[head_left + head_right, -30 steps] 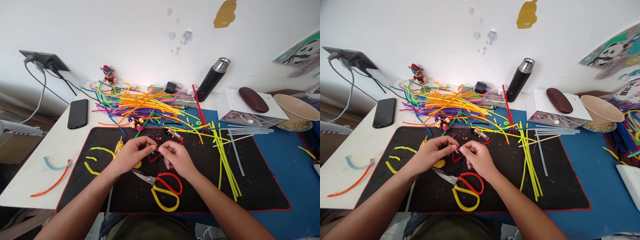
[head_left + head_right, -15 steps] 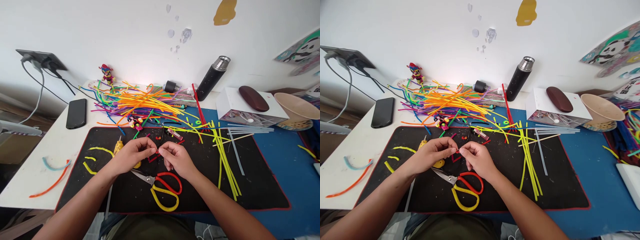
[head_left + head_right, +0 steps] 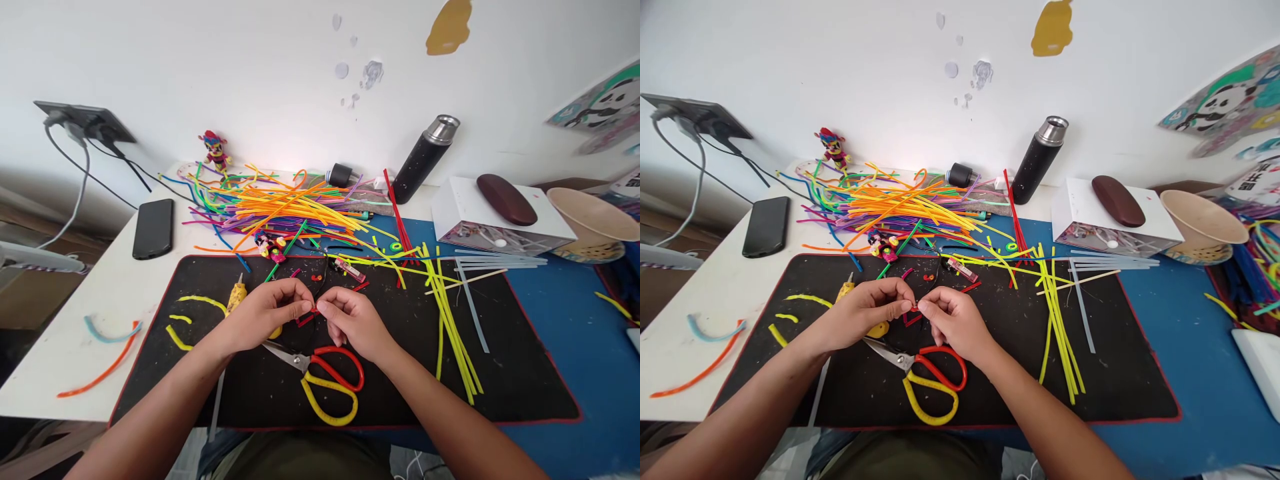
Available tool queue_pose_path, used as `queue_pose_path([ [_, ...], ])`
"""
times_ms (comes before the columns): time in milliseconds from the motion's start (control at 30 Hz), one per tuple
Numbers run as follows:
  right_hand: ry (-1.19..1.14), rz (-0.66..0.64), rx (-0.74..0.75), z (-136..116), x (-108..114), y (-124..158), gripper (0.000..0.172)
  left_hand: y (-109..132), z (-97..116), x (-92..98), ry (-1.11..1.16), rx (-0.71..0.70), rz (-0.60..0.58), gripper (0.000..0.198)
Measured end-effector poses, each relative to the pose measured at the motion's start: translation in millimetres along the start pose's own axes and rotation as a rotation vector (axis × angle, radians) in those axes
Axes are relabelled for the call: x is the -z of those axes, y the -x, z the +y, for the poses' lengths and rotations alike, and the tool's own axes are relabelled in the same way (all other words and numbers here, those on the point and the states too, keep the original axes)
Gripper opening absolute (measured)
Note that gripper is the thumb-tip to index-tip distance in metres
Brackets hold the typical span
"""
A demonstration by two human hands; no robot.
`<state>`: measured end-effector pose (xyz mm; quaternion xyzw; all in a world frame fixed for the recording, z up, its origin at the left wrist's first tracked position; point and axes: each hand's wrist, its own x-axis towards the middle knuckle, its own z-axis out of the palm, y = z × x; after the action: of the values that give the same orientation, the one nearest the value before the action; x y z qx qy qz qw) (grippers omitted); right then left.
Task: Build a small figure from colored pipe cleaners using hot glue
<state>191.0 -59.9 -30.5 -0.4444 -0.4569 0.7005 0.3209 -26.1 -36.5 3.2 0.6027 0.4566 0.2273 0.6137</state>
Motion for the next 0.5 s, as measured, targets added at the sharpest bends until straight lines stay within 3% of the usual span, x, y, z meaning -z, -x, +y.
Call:
queue_pose_path([
  [500,-0.036,0.039,-0.005,-0.3,0.8,0.8,0.042,2.9,3.1,1.3,0.085,0.017,0.038,0.030],
])
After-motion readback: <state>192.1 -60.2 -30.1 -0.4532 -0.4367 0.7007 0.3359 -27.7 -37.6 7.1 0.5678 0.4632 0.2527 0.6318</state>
